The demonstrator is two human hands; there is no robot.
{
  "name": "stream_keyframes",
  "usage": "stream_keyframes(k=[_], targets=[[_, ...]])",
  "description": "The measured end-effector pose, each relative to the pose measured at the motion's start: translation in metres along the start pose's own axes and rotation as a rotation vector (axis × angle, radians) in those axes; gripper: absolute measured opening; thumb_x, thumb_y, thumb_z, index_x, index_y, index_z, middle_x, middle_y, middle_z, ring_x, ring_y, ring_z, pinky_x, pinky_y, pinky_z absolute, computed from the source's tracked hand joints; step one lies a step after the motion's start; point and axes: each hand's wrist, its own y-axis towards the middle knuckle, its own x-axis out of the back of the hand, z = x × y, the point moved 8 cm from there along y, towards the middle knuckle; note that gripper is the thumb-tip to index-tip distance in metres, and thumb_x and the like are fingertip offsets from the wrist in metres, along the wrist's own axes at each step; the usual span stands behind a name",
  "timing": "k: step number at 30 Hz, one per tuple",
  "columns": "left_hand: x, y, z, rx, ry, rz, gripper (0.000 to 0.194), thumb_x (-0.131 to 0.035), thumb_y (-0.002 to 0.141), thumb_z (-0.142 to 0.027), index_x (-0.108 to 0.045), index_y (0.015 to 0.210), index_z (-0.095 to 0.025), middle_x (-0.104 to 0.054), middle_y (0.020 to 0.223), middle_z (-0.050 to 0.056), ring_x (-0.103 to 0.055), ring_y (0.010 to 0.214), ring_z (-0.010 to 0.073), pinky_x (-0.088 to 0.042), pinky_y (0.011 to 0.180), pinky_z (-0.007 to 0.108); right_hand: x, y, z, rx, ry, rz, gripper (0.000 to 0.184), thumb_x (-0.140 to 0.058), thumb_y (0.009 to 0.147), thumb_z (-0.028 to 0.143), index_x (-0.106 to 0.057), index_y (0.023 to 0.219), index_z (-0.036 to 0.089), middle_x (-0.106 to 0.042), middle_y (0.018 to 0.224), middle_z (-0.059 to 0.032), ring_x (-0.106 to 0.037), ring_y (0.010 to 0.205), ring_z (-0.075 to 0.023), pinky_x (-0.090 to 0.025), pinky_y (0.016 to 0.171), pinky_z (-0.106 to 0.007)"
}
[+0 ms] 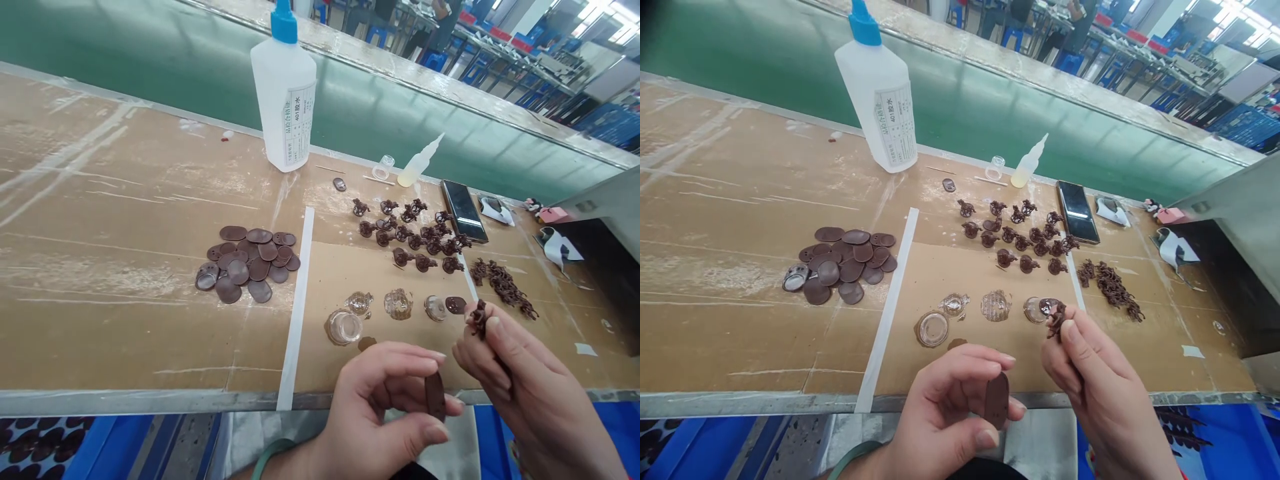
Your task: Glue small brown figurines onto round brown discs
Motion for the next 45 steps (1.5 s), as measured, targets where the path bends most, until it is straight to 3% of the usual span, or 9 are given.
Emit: stream_keyframes(k=[6,8,11,13,16,26,31,37,45], targets=[[0.0,-0.005,-0.008,-0.016,0.112,-0.123,0.039,-0.087,0.083,-0.018,-0.079,0.119,-0.03,-0.08,0.116,0.003,-0.081,0.092,0.0194,-0.064,0.083,0.022,-0.019,-0.019,0.005,-0.007,0.124,0.111,0.037,-0.047,0.106,0.052,-0.061,0.087,0.023,-0.042,0.054,0.0034,-0.032,0.051,-0.013,-0.036,0.046,-0.022],[-0.002,-0.007,-0.011,-0.048,0.147,-0.143,0.04,-0.088,0.082,-0.017,-0.079,0.118,-0.03,-0.08,0.116,0.002,-0.081,0.091,0.019,-0.065,0.083,0.023,-0.022,-0.026,0.009,0.038,0.107,0.155,0.041,-0.045,0.107,0.05,-0.061,0.08,0.023,-0.046,0.058,0.0016,-0.041,0.056,-0.0138,-0.045,0.053,-0.021],[-0.007,-0.009,-0.014,-0.11,0.205,-0.149,0.041,-0.088,0.081,-0.015,-0.079,0.118,-0.032,-0.078,0.116,0.0,-0.08,0.09,0.0169,-0.065,0.083,0.022,-0.023,-0.035,0.012,0.13,0.047,0.211,0.033,-0.048,0.107,0.046,-0.068,0.091,0.025,-0.065,0.085,-0.002,-0.062,0.086,-0.0153,-0.055,0.081,-0.022],[-0.011,-0.012,-0.016,-0.151,0.237,-0.15,0.042,-0.088,0.081,-0.015,-0.079,0.118,-0.033,-0.076,0.119,0.0,-0.079,0.09,0.0169,-0.066,0.084,0.025,-0.02,-0.04,0.007,0.128,0.016,0.217,0.026,-0.05,0.107,0.045,-0.07,0.115,0.03,-0.07,0.113,-0.003,-0.064,0.112,-0.0179,-0.054,0.097,-0.024],[-0.015,-0.016,-0.016,-0.182,0.283,-0.16,0.044,-0.088,0.081,-0.015,-0.078,0.119,-0.035,-0.074,0.119,0.001,-0.079,0.094,0.0188,-0.067,0.086,0.029,-0.02,-0.048,-0.003,0.077,0.018,0.26,0.032,-0.049,0.107,0.046,-0.066,0.13,0.032,-0.067,0.132,-0.0051,-0.062,0.126,-0.0228,-0.053,0.104,-0.03],[-0.03,-0.029,-0.029,-0.282,0.523,-0.2,0.039,-0.089,0.081,-0.023,-0.08,0.117,-0.032,-0.078,0.112,0.003,-0.079,0.091,0.0199,-0.067,0.08,0.027,-0.023,-0.061,0.016,0.249,-0.073,0.252,0.019,-0.055,0.104,0.043,-0.07,0.11,0.033,-0.075,0.111,-0.0016,-0.072,0.103,-0.0184,-0.06,0.088,-0.021],[-0.03,-0.035,-0.03,-0.286,0.588,-0.22,0.037,-0.089,0.081,-0.026,-0.08,0.116,-0.032,-0.079,0.111,0.004,-0.079,0.09,0.0208,-0.067,0.08,0.028,-0.02,-0.064,0.02,0.295,-0.117,0.225,0.021,-0.057,0.103,0.045,-0.071,0.106,0.03,-0.077,0.111,-0.0041,-0.075,0.103,-0.0221,-0.063,0.086,-0.025],[-0.033,-0.035,-0.028,-0.31,0.566,-0.215,0.037,-0.089,0.08,-0.024,-0.081,0.116,-0.031,-0.08,0.113,0.001,-0.078,0.092,0.0174,-0.065,0.082,0.022,-0.018,-0.07,0.018,0.338,-0.126,0.229,0.017,-0.057,0.103,0.04,-0.071,0.11,0.032,-0.076,0.119,-0.0037,-0.072,0.117,-0.0231,-0.061,0.093,-0.026],[-0.038,-0.033,-0.026,-0.312,0.535,-0.197,0.037,-0.09,0.08,-0.024,-0.081,0.115,-0.031,-0.08,0.108,0.0,-0.079,0.09,0.0166,-0.065,0.081,0.022,-0.013,-0.073,0.02,0.375,-0.187,0.177,0.017,-0.061,0.101,0.04,-0.074,0.107,0.031,-0.077,0.123,-0.0053,-0.074,0.113,-0.0248,-0.063,0.092,-0.029]])
